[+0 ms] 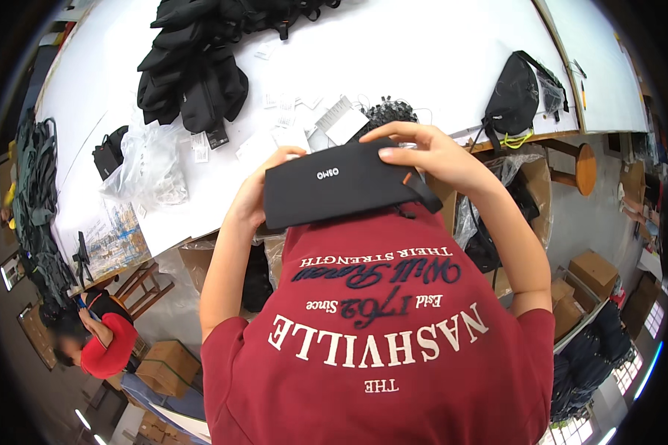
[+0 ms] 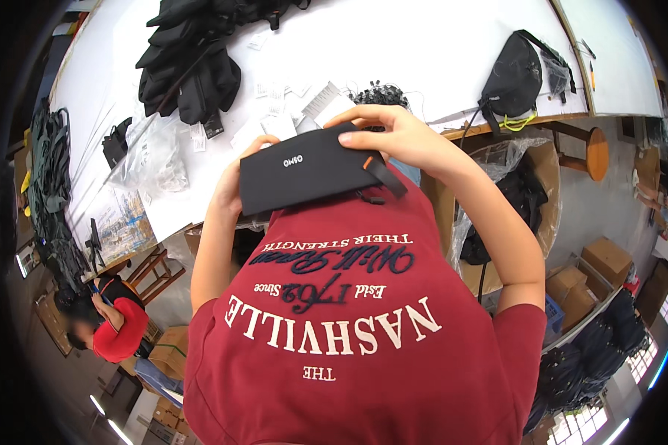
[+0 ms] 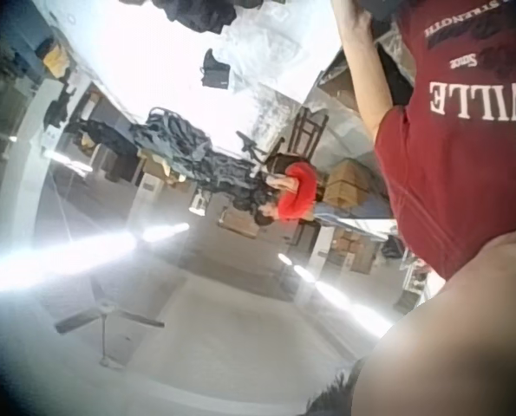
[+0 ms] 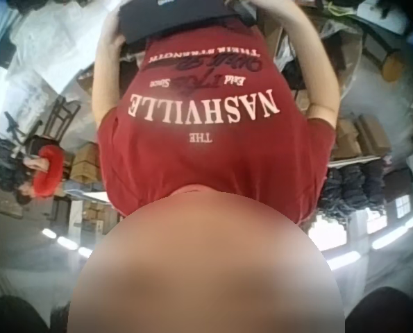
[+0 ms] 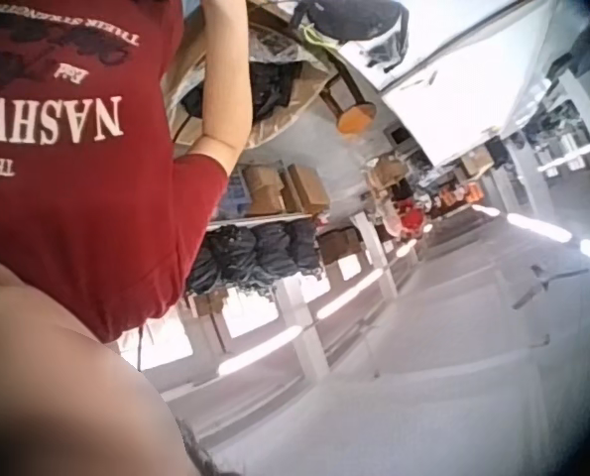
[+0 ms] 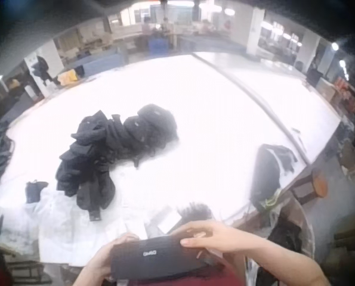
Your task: Checking and packing small black fabric pouches into a shipping container.
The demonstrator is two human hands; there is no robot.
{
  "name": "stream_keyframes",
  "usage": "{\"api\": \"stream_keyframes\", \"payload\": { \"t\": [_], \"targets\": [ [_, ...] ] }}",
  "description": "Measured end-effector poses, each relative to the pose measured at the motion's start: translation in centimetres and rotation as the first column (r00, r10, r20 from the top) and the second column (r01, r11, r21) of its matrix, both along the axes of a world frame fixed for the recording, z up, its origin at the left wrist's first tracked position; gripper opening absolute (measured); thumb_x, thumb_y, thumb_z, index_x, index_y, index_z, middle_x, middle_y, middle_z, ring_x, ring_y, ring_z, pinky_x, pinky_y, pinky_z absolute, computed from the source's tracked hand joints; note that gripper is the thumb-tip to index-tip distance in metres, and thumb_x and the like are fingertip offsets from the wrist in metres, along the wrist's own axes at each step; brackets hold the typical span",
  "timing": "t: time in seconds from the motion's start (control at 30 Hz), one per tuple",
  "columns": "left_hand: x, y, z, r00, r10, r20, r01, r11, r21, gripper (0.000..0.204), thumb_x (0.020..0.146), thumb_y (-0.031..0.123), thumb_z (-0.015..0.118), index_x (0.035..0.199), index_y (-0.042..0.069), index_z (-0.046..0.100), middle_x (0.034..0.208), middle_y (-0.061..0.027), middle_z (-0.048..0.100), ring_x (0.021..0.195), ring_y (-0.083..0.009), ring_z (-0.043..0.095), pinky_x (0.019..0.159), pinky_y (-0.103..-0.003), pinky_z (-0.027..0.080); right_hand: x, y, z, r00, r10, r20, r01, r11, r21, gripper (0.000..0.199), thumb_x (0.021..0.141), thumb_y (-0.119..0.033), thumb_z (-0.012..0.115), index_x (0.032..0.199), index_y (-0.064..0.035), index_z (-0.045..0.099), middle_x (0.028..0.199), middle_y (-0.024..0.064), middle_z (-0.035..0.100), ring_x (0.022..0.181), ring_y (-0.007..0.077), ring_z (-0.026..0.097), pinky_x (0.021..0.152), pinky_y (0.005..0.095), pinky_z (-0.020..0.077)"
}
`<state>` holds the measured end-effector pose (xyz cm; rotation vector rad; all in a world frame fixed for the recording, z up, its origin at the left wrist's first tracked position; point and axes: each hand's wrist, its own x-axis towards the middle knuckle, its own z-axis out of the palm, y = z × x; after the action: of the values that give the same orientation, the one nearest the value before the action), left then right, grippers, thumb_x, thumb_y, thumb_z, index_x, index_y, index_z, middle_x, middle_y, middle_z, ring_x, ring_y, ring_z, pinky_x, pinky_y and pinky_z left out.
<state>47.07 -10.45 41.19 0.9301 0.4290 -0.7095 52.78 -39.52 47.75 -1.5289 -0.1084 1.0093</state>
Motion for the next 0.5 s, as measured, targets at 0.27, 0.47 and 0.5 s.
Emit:
{"api": "stream_keyframes", "payload": {
  "t": [0.27,0.47,0.5],
  "targets": [
    [0.2,0.6,3.2,0.951,-0.031,0.308,-0.059,0.958,0.279,0.035,0.096,0.028,0.051,0.116,0.001,0.059,0.105,-0.0071,0.062,0.097,-0.0105,0.058,0.085,-0.023,0.046,0.1,0.3,-1.6,0.975,-0.215,-0.060,0.219,0.974,0.053,0.023,0.091,-0.017,0.060,0.108,-0.0026,0.064,0.095,0.0039,0.066,0.087,0.0079,0.061,0.078,0.0213,0.0493],
    [0.4,2.5,0.5,0.958,-0.214,0.191,0.112,0.892,0.439,0.040,0.097,0.036,0.049,0.114,0.002,0.060,0.107,-0.0088,0.063,0.095,-0.0128,0.060,0.082,-0.024,0.046,-0.2,0.2,-2.3,0.932,-0.256,-0.258,0.294,0.948,0.121,0.017,0.093,-0.022,0.059,0.096,-0.0052,0.062,0.079,-0.0020,0.062,0.068,0.0046,0.059,0.060,0.0162,0.0465],
    [0.3,1.9,0.5,0.968,0.078,0.238,-0.090,0.995,0.042,0.048,0.097,0.043,0.045,0.118,0.002,0.057,0.112,-0.0103,0.062,0.101,-0.0153,0.058,0.085,-0.026,0.045,-0.3,0.3,-2.3,0.919,-0.282,-0.275,0.326,0.937,0.128,0.018,0.093,-0.023,0.059,0.096,-0.0059,0.060,0.076,-0.0018,0.061,0.063,0.0051,0.059,0.055,0.0162,0.0458]
  ]
}}
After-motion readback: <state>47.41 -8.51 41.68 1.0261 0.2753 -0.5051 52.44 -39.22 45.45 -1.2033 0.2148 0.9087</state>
